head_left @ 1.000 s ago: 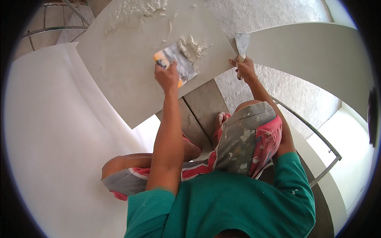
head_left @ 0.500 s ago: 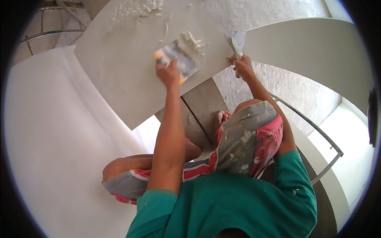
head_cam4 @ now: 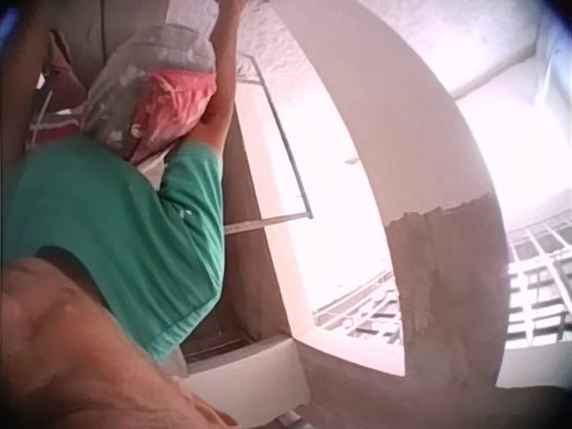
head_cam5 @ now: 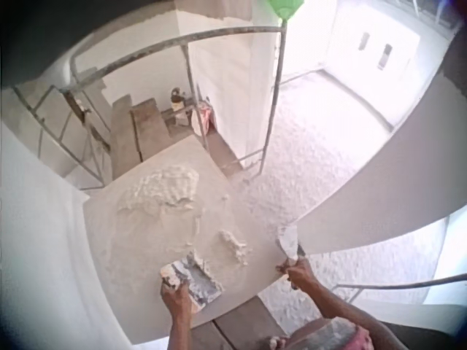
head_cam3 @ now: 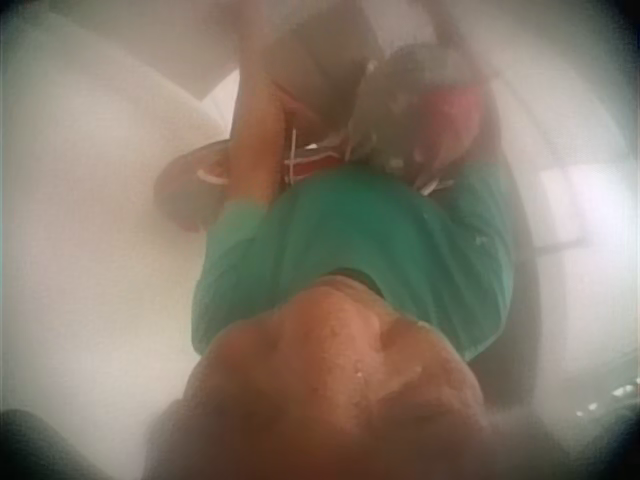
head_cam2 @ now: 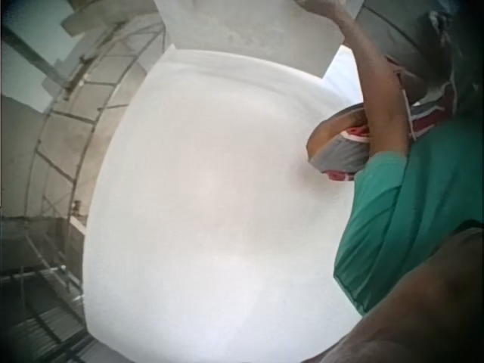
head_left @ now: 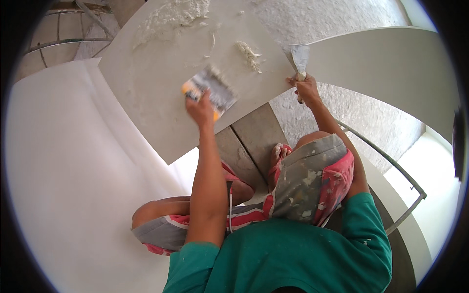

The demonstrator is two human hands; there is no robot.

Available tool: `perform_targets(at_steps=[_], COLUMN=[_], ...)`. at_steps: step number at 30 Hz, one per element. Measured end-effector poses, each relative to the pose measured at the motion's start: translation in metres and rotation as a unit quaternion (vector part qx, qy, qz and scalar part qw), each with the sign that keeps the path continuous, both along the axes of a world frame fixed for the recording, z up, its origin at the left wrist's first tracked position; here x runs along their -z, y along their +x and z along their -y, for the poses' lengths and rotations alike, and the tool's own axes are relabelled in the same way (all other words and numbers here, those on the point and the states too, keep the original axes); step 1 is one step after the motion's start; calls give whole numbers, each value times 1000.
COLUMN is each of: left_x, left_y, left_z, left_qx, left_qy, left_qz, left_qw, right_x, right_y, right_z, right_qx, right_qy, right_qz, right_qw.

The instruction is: The person scoops plaster from a hawk onto a trowel and applies it to the ceiling, smoothing the surface. The person repositions a metal scaffold to reach different areas and continues applying plaster to the ceiling.

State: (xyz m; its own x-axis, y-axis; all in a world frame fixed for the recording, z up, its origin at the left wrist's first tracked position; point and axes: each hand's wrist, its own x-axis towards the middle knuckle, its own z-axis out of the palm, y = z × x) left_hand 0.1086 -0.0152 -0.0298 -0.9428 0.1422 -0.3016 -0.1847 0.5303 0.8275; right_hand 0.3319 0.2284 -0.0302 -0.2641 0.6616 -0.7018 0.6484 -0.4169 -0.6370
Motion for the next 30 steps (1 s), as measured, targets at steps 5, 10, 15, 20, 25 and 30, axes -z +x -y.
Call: perform_targets(at_steps=[5, 10, 15, 20, 25, 30], left_x=[-24, -24, -14, -22, -15, -18], left_y=[-7, -6, -13, -10, -32, -34], left_z=[-11, -24, -20, -8, -39, -39], left_qx=[65, 35, 103, 35, 160, 119], left_qy=[-85, -17, -81, -73, -98, -55], left_qz=[-26, -51, -92, -30, -155, -59], left_qw=[994, 998, 987, 996, 970, 990], right_x=[1, 4, 2, 0, 2, 6], right_y=[-4, -4, -8, -9, -11, -12], right_z=[0, 1, 3, 6, 7, 7], right_qx=[0, -1, 9, -9, -9, 13], right_qy=[3, 11, 7, 17, 10, 19], right_qz=[-19, -19, -29, -15, -7, -45], right_qw=[1000, 1000, 1000, 1000, 1000, 999])
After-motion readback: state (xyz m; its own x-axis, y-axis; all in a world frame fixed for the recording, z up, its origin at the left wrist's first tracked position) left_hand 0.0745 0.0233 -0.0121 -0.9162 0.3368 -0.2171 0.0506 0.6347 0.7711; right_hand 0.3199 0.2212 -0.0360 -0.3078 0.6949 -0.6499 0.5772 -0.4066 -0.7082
